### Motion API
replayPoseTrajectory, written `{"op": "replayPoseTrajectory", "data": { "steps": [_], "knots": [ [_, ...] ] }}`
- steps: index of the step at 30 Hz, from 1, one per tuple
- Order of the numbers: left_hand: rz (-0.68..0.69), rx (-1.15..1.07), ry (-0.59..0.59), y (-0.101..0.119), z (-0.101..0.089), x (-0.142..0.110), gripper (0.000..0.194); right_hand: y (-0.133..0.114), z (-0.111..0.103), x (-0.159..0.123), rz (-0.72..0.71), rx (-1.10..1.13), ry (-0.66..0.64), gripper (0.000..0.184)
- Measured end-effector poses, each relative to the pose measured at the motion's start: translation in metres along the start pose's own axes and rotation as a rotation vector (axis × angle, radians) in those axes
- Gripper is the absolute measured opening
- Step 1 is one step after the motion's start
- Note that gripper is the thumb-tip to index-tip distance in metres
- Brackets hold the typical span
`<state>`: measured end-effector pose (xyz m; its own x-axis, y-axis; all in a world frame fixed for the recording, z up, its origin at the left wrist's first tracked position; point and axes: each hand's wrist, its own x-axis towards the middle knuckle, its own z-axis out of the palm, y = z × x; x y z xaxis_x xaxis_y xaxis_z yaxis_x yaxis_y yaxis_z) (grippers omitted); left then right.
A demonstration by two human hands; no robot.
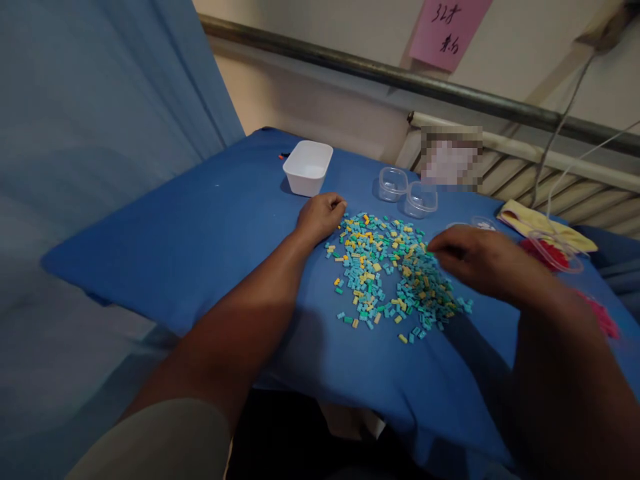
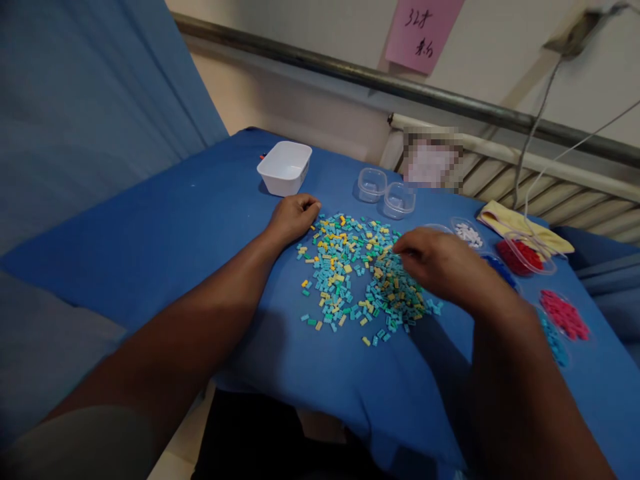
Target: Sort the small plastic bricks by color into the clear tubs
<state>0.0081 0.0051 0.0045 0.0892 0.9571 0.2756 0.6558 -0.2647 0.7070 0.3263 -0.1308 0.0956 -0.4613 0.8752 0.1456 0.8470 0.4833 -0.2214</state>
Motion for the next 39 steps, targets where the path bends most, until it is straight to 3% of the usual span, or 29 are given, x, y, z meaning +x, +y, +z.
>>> {"op": "replayPoseTrajectory", "data": {
  "steps": [3, 5, 7, 10, 13, 17, 20, 25, 28, 39],
  "knots": [
    [0.002, 0.001, -0.002, 0.0, -0.001, 0.0, 0.027, 0.036, -0.017, -0.011, 0.347, -0.225, 0.041, 0.016],
    [-0.001, 0.005, 0.0, 0.001, -0.001, 0.0, 0.027, 0.047, -0.019, -0.014, 0.437, -0.304, 0.01, 0.016],
    [-0.004, 0.006, 0.0, 0.001, 0.0, 0.0, 0.027, 0.043, -0.01, -0.011, 0.38, -0.298, 0.04, 0.019],
    [0.006, 0.004, 0.004, 0.0, 0.0, 0.0, 0.027, 0.007, 0.017, 0.008, 0.123, -0.13, 0.147, 0.022],
    [0.024, -0.004, 0.011, -0.002, 0.0, 0.0, 0.028, -0.041, 0.052, 0.034, -0.132, 0.027, 0.077, 0.021],
    [0.026, -0.014, 0.013, -0.003, 0.001, 0.0, 0.029, -0.075, 0.082, 0.054, -0.229, 0.058, -0.01, 0.022],
    [0.027, -0.012, 0.012, -0.005, 0.002, 0.001, 0.028, -0.073, 0.083, 0.053, -0.222, 0.05, -0.078, 0.021],
    [0.019, -0.015, 0.009, -0.007, 0.003, 0.001, 0.027, -0.06, 0.063, 0.042, -0.087, 0.031, -0.185, 0.022],
    [0.022, -0.004, 0.009, -0.005, 0.002, 0.001, 0.028, -0.062, 0.055, 0.041, -0.07, 0.025, -0.184, 0.02],
    [0.018, -0.005, 0.002, -0.004, 0.001, 0.0, 0.028, -0.071, 0.073, 0.055, -0.149, -0.011, -0.221, 0.023]
  ]
}}
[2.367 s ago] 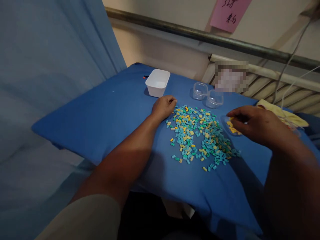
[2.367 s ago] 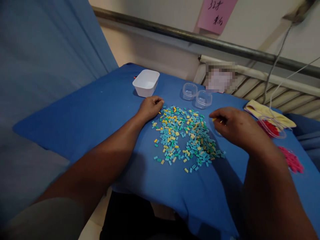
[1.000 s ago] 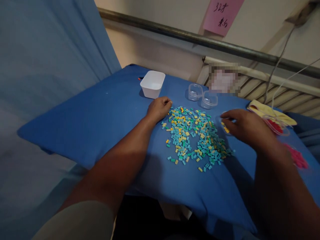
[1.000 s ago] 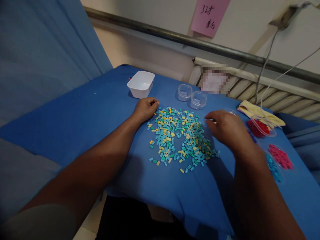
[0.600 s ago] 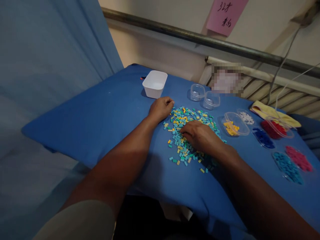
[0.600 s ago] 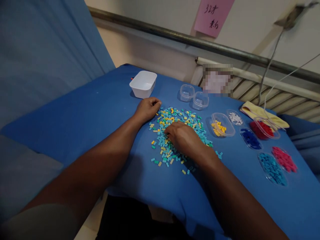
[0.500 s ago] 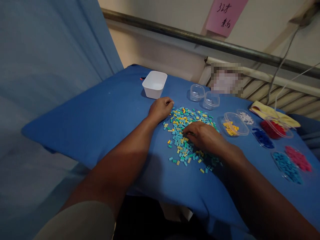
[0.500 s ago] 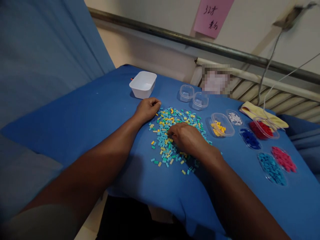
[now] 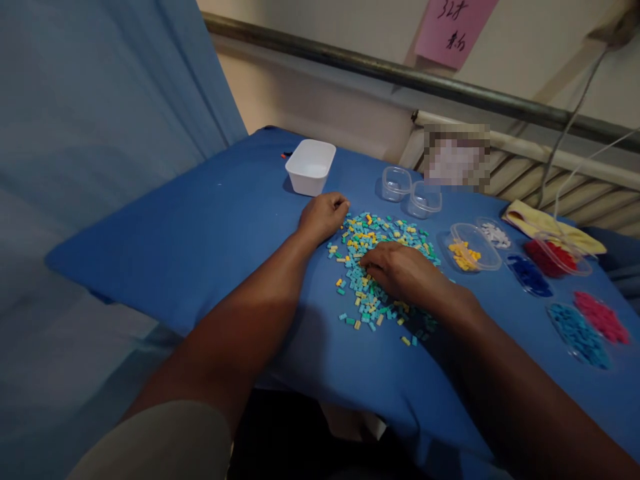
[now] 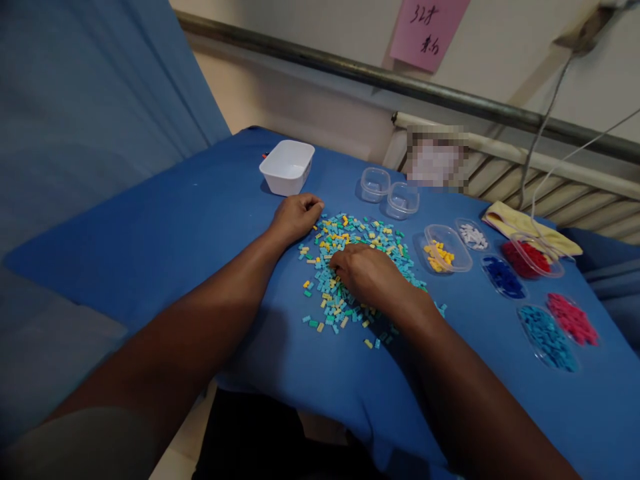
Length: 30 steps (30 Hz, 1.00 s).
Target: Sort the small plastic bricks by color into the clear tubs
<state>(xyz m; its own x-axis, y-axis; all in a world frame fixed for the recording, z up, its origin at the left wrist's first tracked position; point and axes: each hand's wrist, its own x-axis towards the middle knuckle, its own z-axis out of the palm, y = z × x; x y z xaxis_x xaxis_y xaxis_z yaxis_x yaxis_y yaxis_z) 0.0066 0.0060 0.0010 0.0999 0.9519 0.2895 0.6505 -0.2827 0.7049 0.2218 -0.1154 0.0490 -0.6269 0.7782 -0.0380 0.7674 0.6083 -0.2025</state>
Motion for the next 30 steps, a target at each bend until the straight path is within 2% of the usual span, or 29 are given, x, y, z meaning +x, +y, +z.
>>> {"op": "replayPoseTrajectory", "data": {
  "steps": [4, 11, 14, 17, 19, 23, 26, 28, 30],
  "knots": [
    [0.005, 0.01, 0.003, -0.001, 0.001, 0.0, 0.028, 0.0, 0.0, 0.002, 0.0, -0.008, 0.007, 0.021],
    [-0.009, 0.016, -0.003, 0.002, -0.001, 0.0, 0.028, -0.004, 0.005, 0.004, 0.005, -0.079, 0.037, 0.033],
    [-0.005, -0.001, -0.006, 0.002, -0.001, 0.001, 0.029, 0.001, 0.0, -0.001, 0.012, 0.071, 0.115, 0.025],
    [-0.01, -0.001, -0.002, 0.001, -0.001, 0.001, 0.029, 0.019, -0.016, -0.014, 0.053, 0.222, 0.22, 0.02],
    [-0.015, 0.007, -0.002, 0.001, -0.001, 0.002, 0.029, 0.037, -0.032, -0.03, 0.143, 0.237, 0.291, 0.023],
    [-0.018, 0.018, -0.008, 0.001, -0.002, 0.003, 0.028, 0.08, -0.064, -0.069, 0.463, 0.097, 0.417, 0.032],
    [-0.013, 0.015, -0.004, 0.002, -0.002, 0.004, 0.029, 0.107, -0.074, -0.092, 0.677, -0.065, 0.37, 0.034],
    [-0.014, 0.014, -0.001, 0.002, -0.002, 0.004, 0.03, 0.12, -0.073, -0.099, 0.733, -0.147, 0.303, 0.035],
    [-0.02, 0.014, 0.002, 0.001, -0.002, 0.004, 0.03, 0.125, -0.069, -0.1, 0.732, -0.184, 0.272, 0.037]
  ]
}}
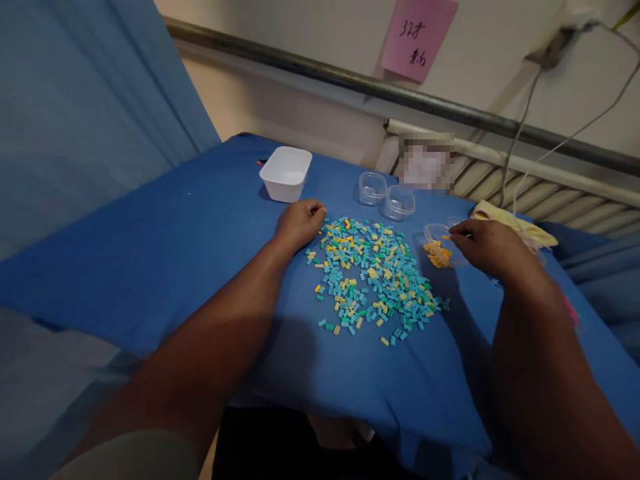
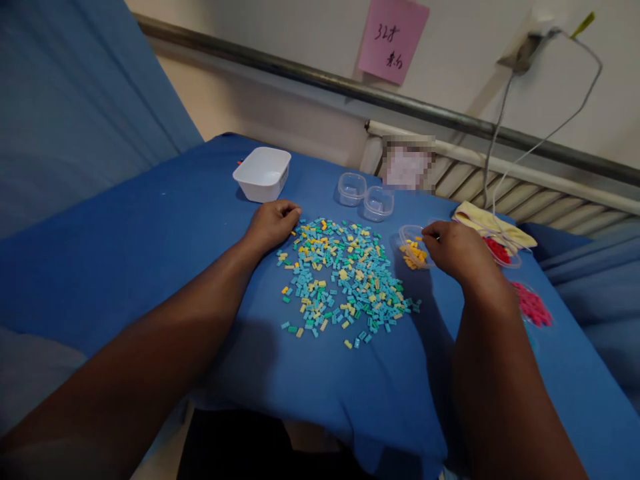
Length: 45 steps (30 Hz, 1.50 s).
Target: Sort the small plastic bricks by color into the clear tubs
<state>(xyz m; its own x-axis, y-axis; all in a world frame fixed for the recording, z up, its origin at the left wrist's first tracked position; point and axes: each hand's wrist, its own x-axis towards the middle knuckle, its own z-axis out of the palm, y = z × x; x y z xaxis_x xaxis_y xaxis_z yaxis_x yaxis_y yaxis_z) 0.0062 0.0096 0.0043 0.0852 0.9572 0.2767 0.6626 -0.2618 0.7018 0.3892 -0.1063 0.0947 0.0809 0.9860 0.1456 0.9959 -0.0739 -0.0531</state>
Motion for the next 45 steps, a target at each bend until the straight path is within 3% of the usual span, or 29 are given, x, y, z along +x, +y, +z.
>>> {"op": "replayPoseTrajectory", "data": {
  "steps": [2, 5, 8, 10, 14, 19, 26, 28, 31, 34, 38, 45],
  "knots": [
    [0.0, 0.001, 0.003, -0.001, 0.0, 0.0, 0.029, -0.01, 0.006, 0.0, -0.045, 0.026, 0.041, 0.036],
    [0.006, 0.015, 0.002, -0.001, 0.0, -0.001, 0.03, -0.051, 0.015, -0.005, -0.246, 0.219, 0.105, 0.03],
    [0.004, 0.019, -0.005, 0.0, 0.0, -0.002, 0.029, -0.111, 0.027, -0.013, -0.57, 0.464, -0.039, 0.023],
    [0.01, 0.013, -0.009, 0.0, 0.0, -0.002, 0.029, -0.15, 0.036, -0.016, -0.708, 0.458, -0.141, 0.024],
    [0.004, 0.003, 0.0, 0.0, 0.001, -0.003, 0.028, -0.194, 0.046, -0.015, -0.737, 0.294, -0.281, 0.027],
    [0.018, -0.015, -0.005, -0.001, 0.002, -0.004, 0.029, -0.195, 0.048, -0.015, -0.696, 0.219, -0.322, 0.027],
    [0.008, -0.021, 0.001, -0.001, 0.002, -0.006, 0.03, -0.184, 0.045, -0.02, -0.624, 0.386, -0.302, 0.01],
    [0.01, -0.024, -0.002, -0.001, 0.003, -0.006, 0.029, -0.186, 0.041, -0.025, -0.672, 0.489, -0.239, 0.01],
    [0.014, -0.022, -0.007, -0.002, 0.003, -0.006, 0.029, -0.196, 0.038, -0.036, -0.853, 0.578, -0.209, 0.015],
    [0.03, -0.022, -0.006, -0.003, 0.003, -0.006, 0.029, -0.208, 0.041, -0.047, -0.95, 0.435, -0.253, 0.013],
    [0.03, -0.022, -0.008, -0.003, 0.004, -0.005, 0.029, -0.219, 0.046, -0.057, -0.866, 0.223, -0.261, 0.011],
    [0.013, -0.028, -0.006, -0.002, 0.003, -0.005, 0.029, -0.22, 0.046, -0.054, -0.798, 0.307, -0.308, 0.024]
  ]
}}
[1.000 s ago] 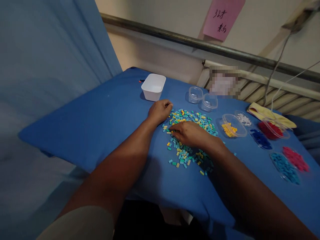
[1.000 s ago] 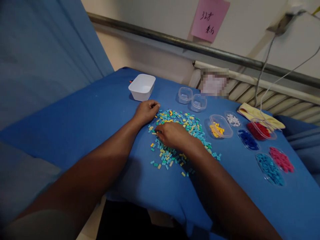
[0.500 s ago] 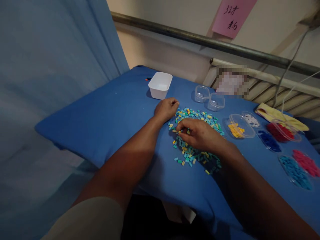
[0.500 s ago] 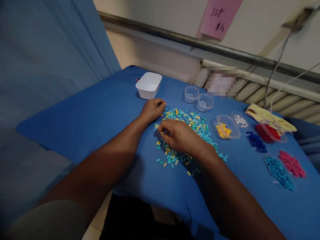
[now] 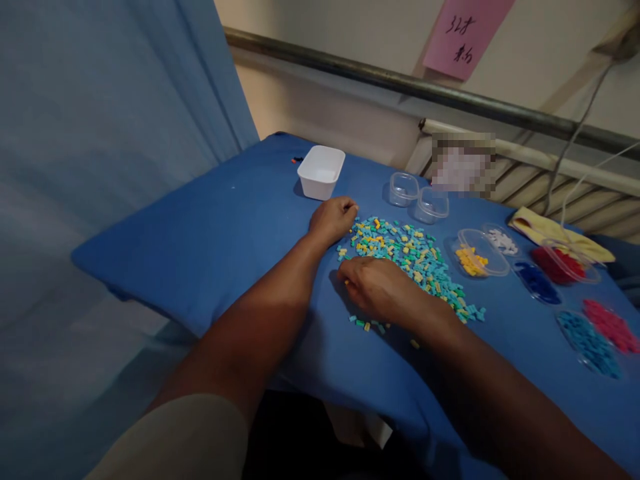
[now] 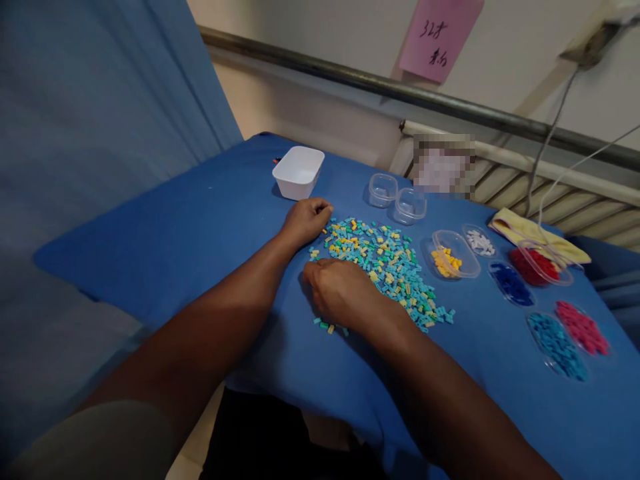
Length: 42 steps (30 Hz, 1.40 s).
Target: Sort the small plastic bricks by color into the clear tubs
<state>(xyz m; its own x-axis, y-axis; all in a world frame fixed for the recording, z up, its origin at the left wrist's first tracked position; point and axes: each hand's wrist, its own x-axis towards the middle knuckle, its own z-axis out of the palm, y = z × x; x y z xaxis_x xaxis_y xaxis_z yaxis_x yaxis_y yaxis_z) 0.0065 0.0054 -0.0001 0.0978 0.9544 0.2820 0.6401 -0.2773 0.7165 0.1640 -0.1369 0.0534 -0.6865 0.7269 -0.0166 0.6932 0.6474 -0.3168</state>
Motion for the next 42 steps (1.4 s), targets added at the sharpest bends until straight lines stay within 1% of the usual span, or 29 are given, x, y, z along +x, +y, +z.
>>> {"op": "replayPoseTrajectory", "data": {
  "steps": [3, 6, 7, 9, 11, 14, 17, 20, 22, 25, 28, 31, 33, 36, 38, 39, 41, 42],
  "knots": [
    [-0.001, -0.017, -0.002, 0.0, 0.0, 0.0, 0.028, 0.013, -0.006, -0.006, 0.043, 0.187, 0.12, 0.026],
    [0.007, -0.018, -0.002, 0.0, 0.0, 0.0, 0.028, 0.029, -0.012, -0.017, 0.107, 0.403, 0.229, 0.017],
    [0.007, -0.012, -0.002, 0.0, 0.0, 0.0, 0.028, 0.034, -0.013, -0.021, 0.128, 0.45, 0.262, 0.014],
    [0.006, 0.001, 0.001, 0.0, 0.0, 0.0, 0.029, 0.037, -0.014, -0.026, 0.149, 0.471, 0.306, 0.011],
    [0.008, 0.011, 0.004, -0.001, 0.0, 0.0, 0.029, 0.034, -0.013, -0.027, 0.136, 0.408, 0.286, 0.01],
    [0.008, 0.014, 0.001, -0.002, 0.0, 0.001, 0.029, 0.019, -0.008, -0.02, 0.109, 0.215, 0.167, 0.011],
    [0.001, 0.015, -0.005, -0.002, 0.0, 0.001, 0.029, 0.004, -0.004, -0.012, 0.158, -0.027, 0.047, 0.014],
    [-0.002, 0.012, -0.005, -0.001, -0.001, 0.001, 0.03, -0.003, -0.003, -0.006, 0.22, -0.177, -0.011, 0.019],
    [-0.009, 0.012, -0.003, 0.0, -0.001, 0.001, 0.029, -0.004, -0.003, -0.005, 0.241, -0.2, -0.017, 0.023],
    [-0.01, 0.01, 0.002, 0.0, -0.002, 0.0, 0.028, -0.002, -0.001, -0.006, 0.23, -0.157, 0.013, 0.028],
    [-0.002, 0.007, 0.002, 0.0, -0.002, 0.0, 0.028, 0.006, -0.002, -0.015, 0.184, -0.048, 0.132, 0.029],
    [-0.006, 0.014, -0.003, -0.001, -0.002, 0.001, 0.029, 0.029, -0.015, -0.041, 0.195, 0.028, 0.302, 0.026],
    [-0.007, 0.015, -0.012, -0.002, -0.002, 0.002, 0.03, 0.054, -0.028, -0.065, 0.286, 0.001, 0.436, 0.026],
    [0.014, -0.006, -0.048, -0.004, -0.005, 0.005, 0.03, 0.101, -0.047, -0.102, 0.491, -0.12, 0.6, 0.031],
    [0.043, -0.023, -0.104, -0.006, -0.01, 0.006, 0.03, 0.131, -0.053, -0.12, 0.616, -0.159, 0.636, 0.032],
    [0.058, -0.02, -0.142, -0.006, -0.014, 0.006, 0.03, 0.143, -0.053, -0.126, 0.649, -0.164, 0.632, 0.032],
    [0.085, 0.018, -0.221, -0.007, -0.021, 0.006, 0.03, 0.16, -0.051, -0.135, 0.693, -0.139, 0.601, 0.035],
    [0.097, 0.047, -0.261, -0.007, -0.025, 0.005, 0.029, 0.164, -0.048, -0.138, 0.699, -0.126, 0.589, 0.038]
  ]
}}
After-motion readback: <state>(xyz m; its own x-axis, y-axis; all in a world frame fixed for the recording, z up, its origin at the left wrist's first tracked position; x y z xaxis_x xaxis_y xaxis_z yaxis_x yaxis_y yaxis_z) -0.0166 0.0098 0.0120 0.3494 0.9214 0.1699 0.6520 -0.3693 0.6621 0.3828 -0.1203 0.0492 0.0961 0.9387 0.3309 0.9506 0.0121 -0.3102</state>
